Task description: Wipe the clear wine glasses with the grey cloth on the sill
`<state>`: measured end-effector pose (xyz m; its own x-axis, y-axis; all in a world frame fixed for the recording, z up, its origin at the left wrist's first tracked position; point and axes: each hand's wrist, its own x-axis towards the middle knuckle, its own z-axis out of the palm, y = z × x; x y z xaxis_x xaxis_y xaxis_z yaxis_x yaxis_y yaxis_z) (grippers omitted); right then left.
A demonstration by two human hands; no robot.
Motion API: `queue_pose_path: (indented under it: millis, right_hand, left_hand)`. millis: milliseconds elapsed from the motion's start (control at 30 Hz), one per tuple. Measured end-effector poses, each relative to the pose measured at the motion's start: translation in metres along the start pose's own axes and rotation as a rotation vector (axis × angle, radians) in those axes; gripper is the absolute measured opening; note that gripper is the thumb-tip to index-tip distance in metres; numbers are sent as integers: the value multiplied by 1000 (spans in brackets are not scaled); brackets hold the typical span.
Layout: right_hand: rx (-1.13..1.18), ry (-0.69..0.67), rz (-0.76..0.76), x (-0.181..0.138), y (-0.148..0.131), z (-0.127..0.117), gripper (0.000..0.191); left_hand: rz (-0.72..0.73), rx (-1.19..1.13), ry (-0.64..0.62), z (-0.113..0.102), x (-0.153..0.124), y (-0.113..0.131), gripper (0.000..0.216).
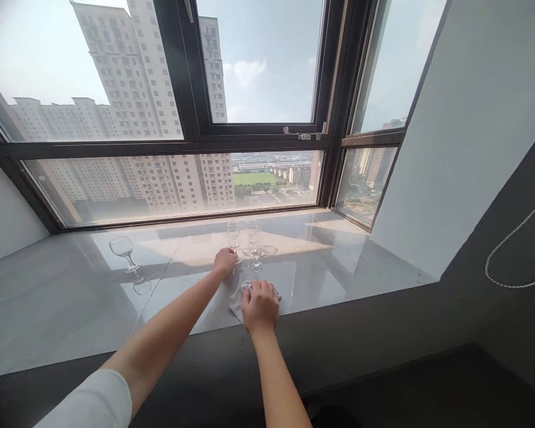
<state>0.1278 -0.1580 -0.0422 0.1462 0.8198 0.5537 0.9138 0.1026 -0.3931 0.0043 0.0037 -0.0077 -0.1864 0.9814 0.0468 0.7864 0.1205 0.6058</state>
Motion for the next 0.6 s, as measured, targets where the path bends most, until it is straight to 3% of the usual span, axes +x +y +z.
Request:
queue_pose_path:
  millis: [133,233,600]
  right_hand:
    - [-1,-6,3,0,0,-1,22]
    - [-12,-8,3,0,0,0,23]
    - [-42,8,-30,-3,6,8,26]
  left_hand:
    - [15,69,24,-13,-5,-11,12]
    - [4,119,55,-35,-11,-36,13]
    - [-299,256,245,-179,-46,-196,11]
